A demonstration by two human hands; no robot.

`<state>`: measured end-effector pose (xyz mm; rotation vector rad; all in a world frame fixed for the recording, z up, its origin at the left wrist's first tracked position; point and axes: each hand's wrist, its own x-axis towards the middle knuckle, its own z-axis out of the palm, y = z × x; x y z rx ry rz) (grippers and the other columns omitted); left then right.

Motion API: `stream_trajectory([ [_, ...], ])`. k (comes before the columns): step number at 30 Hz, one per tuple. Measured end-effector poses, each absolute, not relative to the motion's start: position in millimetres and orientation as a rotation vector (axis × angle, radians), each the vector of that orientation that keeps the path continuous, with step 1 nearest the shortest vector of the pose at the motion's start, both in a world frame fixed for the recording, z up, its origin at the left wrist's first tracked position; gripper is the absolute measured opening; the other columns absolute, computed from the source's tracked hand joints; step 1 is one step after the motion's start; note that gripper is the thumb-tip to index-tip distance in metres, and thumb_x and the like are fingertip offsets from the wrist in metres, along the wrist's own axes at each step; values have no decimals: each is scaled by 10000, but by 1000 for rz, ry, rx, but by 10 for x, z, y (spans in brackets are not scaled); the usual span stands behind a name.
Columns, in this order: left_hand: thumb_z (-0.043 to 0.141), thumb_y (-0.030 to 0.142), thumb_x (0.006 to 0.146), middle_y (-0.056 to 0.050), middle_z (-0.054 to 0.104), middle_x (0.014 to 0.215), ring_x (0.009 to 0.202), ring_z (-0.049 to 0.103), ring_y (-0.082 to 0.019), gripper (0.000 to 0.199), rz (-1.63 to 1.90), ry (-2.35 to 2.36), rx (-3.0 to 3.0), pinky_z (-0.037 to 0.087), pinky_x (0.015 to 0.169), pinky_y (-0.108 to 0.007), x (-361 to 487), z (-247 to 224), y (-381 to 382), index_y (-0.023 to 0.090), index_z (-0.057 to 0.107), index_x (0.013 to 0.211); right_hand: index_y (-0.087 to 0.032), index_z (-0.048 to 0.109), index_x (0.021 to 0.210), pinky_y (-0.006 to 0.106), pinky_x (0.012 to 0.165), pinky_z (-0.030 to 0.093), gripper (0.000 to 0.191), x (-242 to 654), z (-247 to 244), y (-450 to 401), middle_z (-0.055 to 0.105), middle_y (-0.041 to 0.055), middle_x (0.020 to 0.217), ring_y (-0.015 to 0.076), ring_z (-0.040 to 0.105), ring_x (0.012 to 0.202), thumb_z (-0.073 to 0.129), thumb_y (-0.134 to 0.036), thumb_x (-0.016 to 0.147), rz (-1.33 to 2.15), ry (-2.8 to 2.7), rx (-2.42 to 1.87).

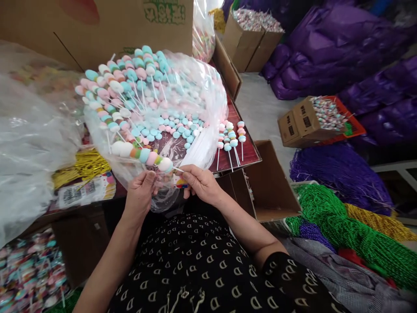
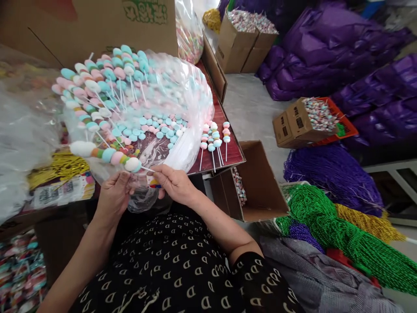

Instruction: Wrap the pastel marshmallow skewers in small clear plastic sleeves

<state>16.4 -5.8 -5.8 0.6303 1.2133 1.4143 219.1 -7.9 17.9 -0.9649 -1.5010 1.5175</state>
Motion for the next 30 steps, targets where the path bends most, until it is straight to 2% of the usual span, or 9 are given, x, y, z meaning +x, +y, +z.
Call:
stream_trajectory([
  [3,976,357,645,63,574,514,353,407,-27,425,1509,1190,407,339,329,-146,157,45,12,158,601,623,-223,658,1127,194,481,458,427,2318,220,-96,767,-5,786,93,674,531,558,-619,1001,1521,-1343,-964],
  [8,831,353,863,122,365,388,291,308,-42,408,1468,1109,237,531,446,-209,29,165,50,180,546,628,-216,716,1056,211,479,468,325,2727,205,-207,745,-8,676,113,650,511,667,-528,980,1448,-1212,-995],
  [11,764,347,927,115,353,381,284,305,-42,425,1460,1073,197,524,451,-200,-4,171,41,181,531,613,-214,747,1053,220,502,488,262,2920,146,-289,720,-10,645,113,635,517,656,-456,1007,1424,-1277,-1048],
  [16,703,313,975,108,350,373,288,314,-48,404,1454,1046,172,518,458,-200,11,150,43,183,558,621,-222,763,1068,225,529,518,253,2996,130,-369,700,-16,634,116,632,540,626,-431,1026,1392,-1427,-1107],
  [22,862,421,825,119,332,352,306,351,-55,399,1447,1049,229,551,489,-229,8,152,25,184,601,638,-217,771,1048,225,560,530,261,2977,222,-330,700,-19,641,115,647,554,588,-403,1040,1240,-1647,-1162],
  [26,952,419,698,139,342,374,303,359,-47,420,1482,1064,273,543,470,-228,-21,121,20,188,604,657,-214,789,1041,225,549,525,259,3026,283,-301,704,-18,633,118,650,545,596,-386,1029,1125,-1725,-1184],
  [30,1001,328,607,110,562,532,328,388,-12,447,1543,1080,315,430,379,-179,-78,80,22,174,587,677,-214,819,1014,229,542,527,243,3101,323,-284,700,-16,611,120,645,528,650,-386,995,1088,-1728,-1210],
])
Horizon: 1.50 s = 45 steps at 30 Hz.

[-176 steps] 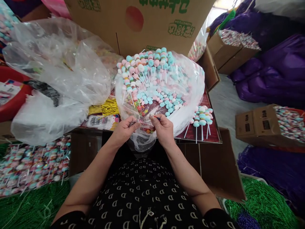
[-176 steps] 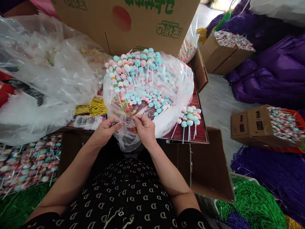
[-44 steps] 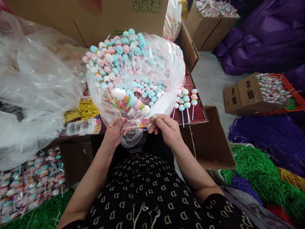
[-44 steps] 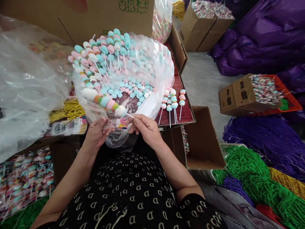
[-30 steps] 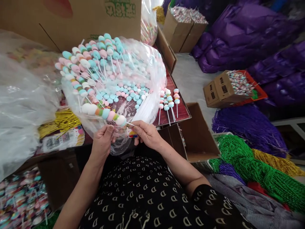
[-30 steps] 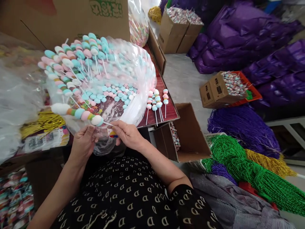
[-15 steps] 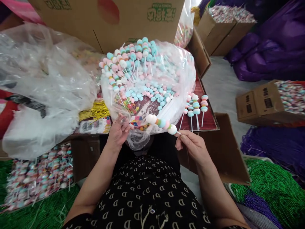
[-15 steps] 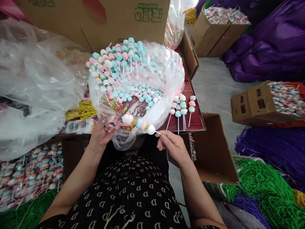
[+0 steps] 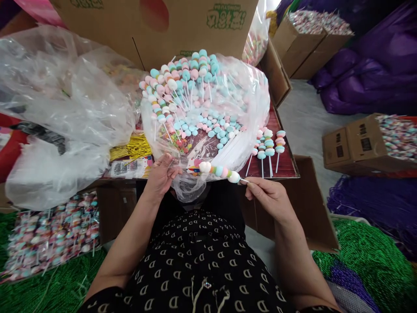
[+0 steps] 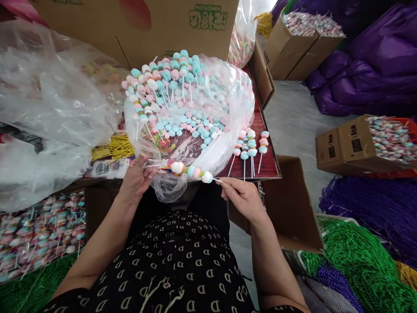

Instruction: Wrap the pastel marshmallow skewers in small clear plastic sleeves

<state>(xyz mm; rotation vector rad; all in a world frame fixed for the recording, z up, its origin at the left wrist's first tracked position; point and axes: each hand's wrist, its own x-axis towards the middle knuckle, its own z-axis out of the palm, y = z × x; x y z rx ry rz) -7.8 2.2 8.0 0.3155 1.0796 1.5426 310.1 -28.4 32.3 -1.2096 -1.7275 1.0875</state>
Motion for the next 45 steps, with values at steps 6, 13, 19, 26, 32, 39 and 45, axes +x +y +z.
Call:
stream_trajectory([
  [6,997,437,597,137,438,443,317,358,-31,483,1473,1089,321,528,456,-235,-79,98,17,189,590,679,-214,833,982,237,499,522,256,3137,290,-305,681,-11,577,126,620,501,716,-439,947,1237,-1519,-1198],
  [13,992,479,594,139,342,368,325,360,-49,533,1450,1053,373,542,499,-239,-34,96,-2,202,537,621,-223,838,985,265,523,520,251,3128,280,-336,681,-7,578,134,614,508,729,-444,937,1219,-1508,-1208],
  [19,962,432,677,145,318,386,323,344,-43,484,1458,1081,331,517,485,-234,3,136,-5,200,539,635,-233,836,998,258,534,513,223,3136,274,-361,679,-13,582,131,614,518,717,-416,952,1207,-1513,-1197],
  [26,920,447,743,147,270,378,326,348,-53,467,1469,1061,330,526,515,-248,10,114,-8,198,541,630,-220,833,990,257,524,516,239,3131,239,-363,677,-12,582,134,616,515,705,-418,954,1208,-1538,-1205],
  [32,990,432,612,138,332,387,320,356,-49,439,1489,1062,334,534,489,-260,10,144,-23,197,620,635,-218,832,979,273,531,513,259,3147,259,-354,671,-11,572,139,608,509,718,-447,941,1199,-1525,-1226],
  [39,1006,452,569,133,353,389,323,371,-49,450,1484,1017,374,550,486,-258,-1,89,-25,196,646,656,-223,830,978,279,527,513,269,3151,270,-356,666,-9,568,141,604,508,721,-465,938,1186,-1523,-1239],
  [45,997,445,583,91,561,538,333,415,-30,452,1496,1102,389,486,406,-207,-34,53,-14,179,644,679,-230,832,989,270,528,505,231,3181,278,-354,663,-16,574,138,604,513,701,-417,955,1156,-1576,-1223],
])
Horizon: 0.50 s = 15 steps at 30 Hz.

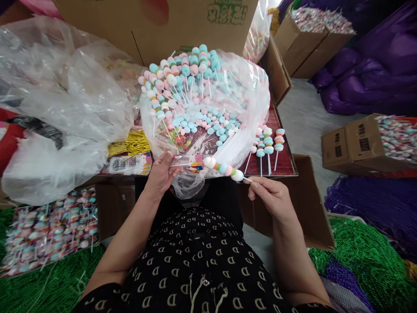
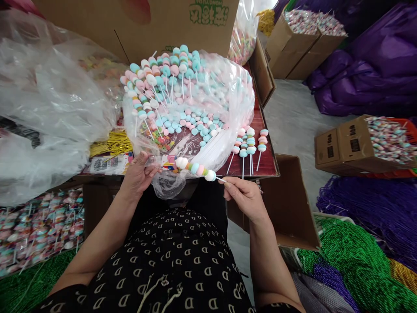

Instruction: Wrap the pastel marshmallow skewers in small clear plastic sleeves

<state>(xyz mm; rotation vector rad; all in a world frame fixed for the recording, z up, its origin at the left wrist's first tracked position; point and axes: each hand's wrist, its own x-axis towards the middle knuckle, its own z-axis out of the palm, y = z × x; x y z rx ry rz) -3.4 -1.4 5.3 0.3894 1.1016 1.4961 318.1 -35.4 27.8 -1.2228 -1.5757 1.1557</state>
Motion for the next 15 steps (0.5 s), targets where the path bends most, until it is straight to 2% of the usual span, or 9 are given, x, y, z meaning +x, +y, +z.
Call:
stream_trajectory([
  [2,991,450,595,65,600,567,362,466,-38,452,1491,1121,455,404,362,-172,-45,75,-11,170,643,664,-238,831,992,269,541,507,212,3208,327,-356,665,-18,586,138,609,527,690,-393,963,1104,-1620,-1233],
  [4,982,454,612,51,598,556,382,489,-46,442,1485,1133,529,376,359,-164,-54,95,-11,164,650,646,-242,830,979,273,559,511,202,3233,391,-362,668,-15,598,140,615,544,686,-382,964,1053,-1660,-1263],
  [7,955,423,676,50,564,533,374,464,-49,395,1487,1170,600,429,402,-185,-71,89,-18,162,662,633,-243,829,964,283,565,512,216,3264,460,-369,666,-10,601,149,614,553,686,-404,959,1025,-1681,-1299],
  [11,907,347,760,49,505,515,403,456,-62,298,1486,1218,638,385,404,-176,-97,35,-32,161,692,671,-243,822,945,297,559,515,224,3280,433,-367,657,-9,590,158,604,546,710,-437,939,1087,-1600,-1305],
  [15,896,379,771,66,447,487,390,398,-58,304,1494,1194,658,428,446,-198,-82,-6,-49,167,702,672,-234,784,953,299,508,496,255,3119,355,-336,636,-17,555,156,572,496,704,-476,934,1196,-1347,-1242],
])
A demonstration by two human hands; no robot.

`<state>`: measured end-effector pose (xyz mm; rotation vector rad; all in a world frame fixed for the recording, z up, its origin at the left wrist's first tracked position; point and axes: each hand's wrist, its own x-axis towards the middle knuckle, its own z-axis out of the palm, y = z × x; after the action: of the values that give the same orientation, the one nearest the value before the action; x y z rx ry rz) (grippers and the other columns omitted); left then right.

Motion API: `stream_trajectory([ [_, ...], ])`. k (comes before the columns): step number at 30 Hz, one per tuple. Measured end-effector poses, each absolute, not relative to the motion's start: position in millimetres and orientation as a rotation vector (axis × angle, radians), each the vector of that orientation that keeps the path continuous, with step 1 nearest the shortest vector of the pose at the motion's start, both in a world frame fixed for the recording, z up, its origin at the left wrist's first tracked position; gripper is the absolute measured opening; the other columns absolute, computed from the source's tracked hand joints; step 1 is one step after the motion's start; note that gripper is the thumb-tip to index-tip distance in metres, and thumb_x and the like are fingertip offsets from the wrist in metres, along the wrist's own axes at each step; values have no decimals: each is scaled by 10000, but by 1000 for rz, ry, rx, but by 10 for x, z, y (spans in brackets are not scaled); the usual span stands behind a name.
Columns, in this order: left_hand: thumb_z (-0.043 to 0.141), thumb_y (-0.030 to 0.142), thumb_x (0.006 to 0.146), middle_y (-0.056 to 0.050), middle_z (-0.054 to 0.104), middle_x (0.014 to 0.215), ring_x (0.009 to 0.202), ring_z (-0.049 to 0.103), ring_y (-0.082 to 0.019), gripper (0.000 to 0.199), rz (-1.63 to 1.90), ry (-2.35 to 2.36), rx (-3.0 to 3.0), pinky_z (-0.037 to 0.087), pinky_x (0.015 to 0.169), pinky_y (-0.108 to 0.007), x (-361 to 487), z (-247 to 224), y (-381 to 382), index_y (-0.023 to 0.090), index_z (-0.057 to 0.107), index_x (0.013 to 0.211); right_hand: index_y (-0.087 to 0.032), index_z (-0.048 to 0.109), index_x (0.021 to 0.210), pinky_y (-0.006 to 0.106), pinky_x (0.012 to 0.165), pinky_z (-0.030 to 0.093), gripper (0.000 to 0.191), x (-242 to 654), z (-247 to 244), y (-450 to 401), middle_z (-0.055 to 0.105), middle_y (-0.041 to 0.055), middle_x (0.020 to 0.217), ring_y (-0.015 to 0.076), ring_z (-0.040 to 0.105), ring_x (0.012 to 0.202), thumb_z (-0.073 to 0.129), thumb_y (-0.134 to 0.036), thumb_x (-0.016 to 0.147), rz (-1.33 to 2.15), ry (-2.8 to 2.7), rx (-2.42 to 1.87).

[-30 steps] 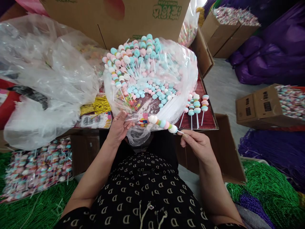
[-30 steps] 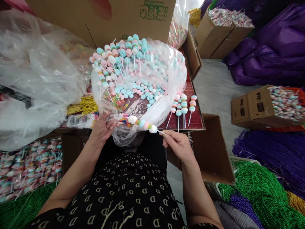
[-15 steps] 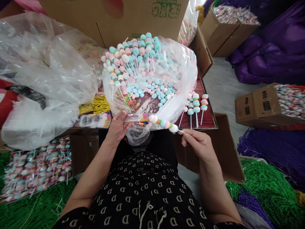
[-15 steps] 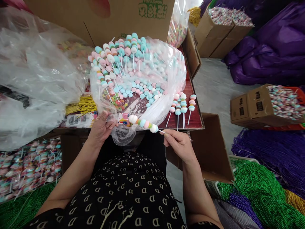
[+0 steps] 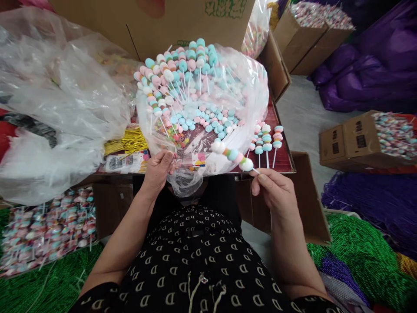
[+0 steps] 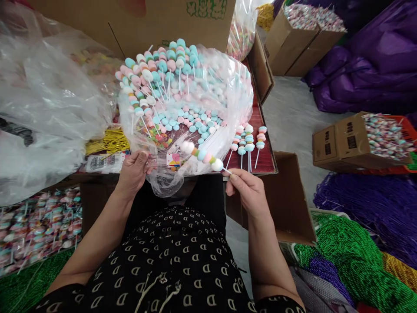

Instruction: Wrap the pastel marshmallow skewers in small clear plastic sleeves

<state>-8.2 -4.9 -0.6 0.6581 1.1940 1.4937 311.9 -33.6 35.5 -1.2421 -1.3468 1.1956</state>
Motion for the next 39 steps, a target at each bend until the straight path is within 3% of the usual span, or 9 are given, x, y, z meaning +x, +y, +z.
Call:
stream_trajectory([
  [4,903,489,734,51,485,496,405,392,-60,347,1488,1144,804,376,433,-195,-26,-61,-89,174,758,735,-220,716,967,331,610,578,292,2708,343,-255,775,55,798,201,711,690,686,-510,940,1306,-1198,-1133],
  [7,876,469,773,37,515,503,431,425,-77,297,1424,1187,882,364,456,-199,4,-85,-144,189,778,777,-227,694,1006,377,787,632,293,2396,331,-181,801,79,988,223,755,899,664,-514,959,1365,-1179,-1032],
  [9,847,435,813,29,529,503,451,443,-89,251,1375,1217,968,353,470,-200,8,-81,-178,193,783,796,-229,684,1022,380,815,637,322,2267,304,-146,798,78,1020,224,756,945,644,-544,966,1406,-1189,-1021],
  [16,818,430,838,12,562,547,449,451,-85,267,1442,1247,987,353,473,-213,-49,-78,-188,169,785,790,-226,673,1000,319,738,621,295,2295,245,-96,785,66,1003,215,751,987,663,-519,962,1322,-1111,-1052],
  [21,778,484,863,38,516,492,454,440,-91,323,1331,1309,1142,355,483,-219,-34,-86,-184,167,766,805,-222,664,995,294,662,627,342,2264,251,-95,792,70,998,204,755,911,679,-559,939,1417,-1095,-1048],
  [25,695,535,917,47,523,508,479,444,-94,378,1213,1349,1405,382,506,-225,17,-40,-196,168,749,844,-228,680,991,268,588,639,329,2160,197,-121,765,70,1184,172,723,868,690,-552,935,1564,-1092,-961],
  [29,665,599,916,15,657,629,539,538,-115,435,1108,1310,1487,459,564,-237,44,-8,-192,172,741,945,-233,694,950,252,573,662,322,2125,148,-148,649,80,1430,210,725,1037,706,-554,924,1724,-1150,-861],
  [32,730,593,864,-21,750,781,613,608,-135,438,1050,1247,1478,493,603,-248,44,-11,-185,176,750,993,-236,673,985,232,543,656,369,2143,139,-153,609,83,1473,225,735,1077,686,-600,925,1774,-1144,-845],
  [39,748,492,887,12,678,629,543,511,-103,308,1174,1261,1437,434,561,-238,89,1,-207,191,785,835,-232,675,984,259,565,689,343,2156,159,-141,484,61,1624,222,723,1101,677,-572,940,1725,-1176,-888],
])
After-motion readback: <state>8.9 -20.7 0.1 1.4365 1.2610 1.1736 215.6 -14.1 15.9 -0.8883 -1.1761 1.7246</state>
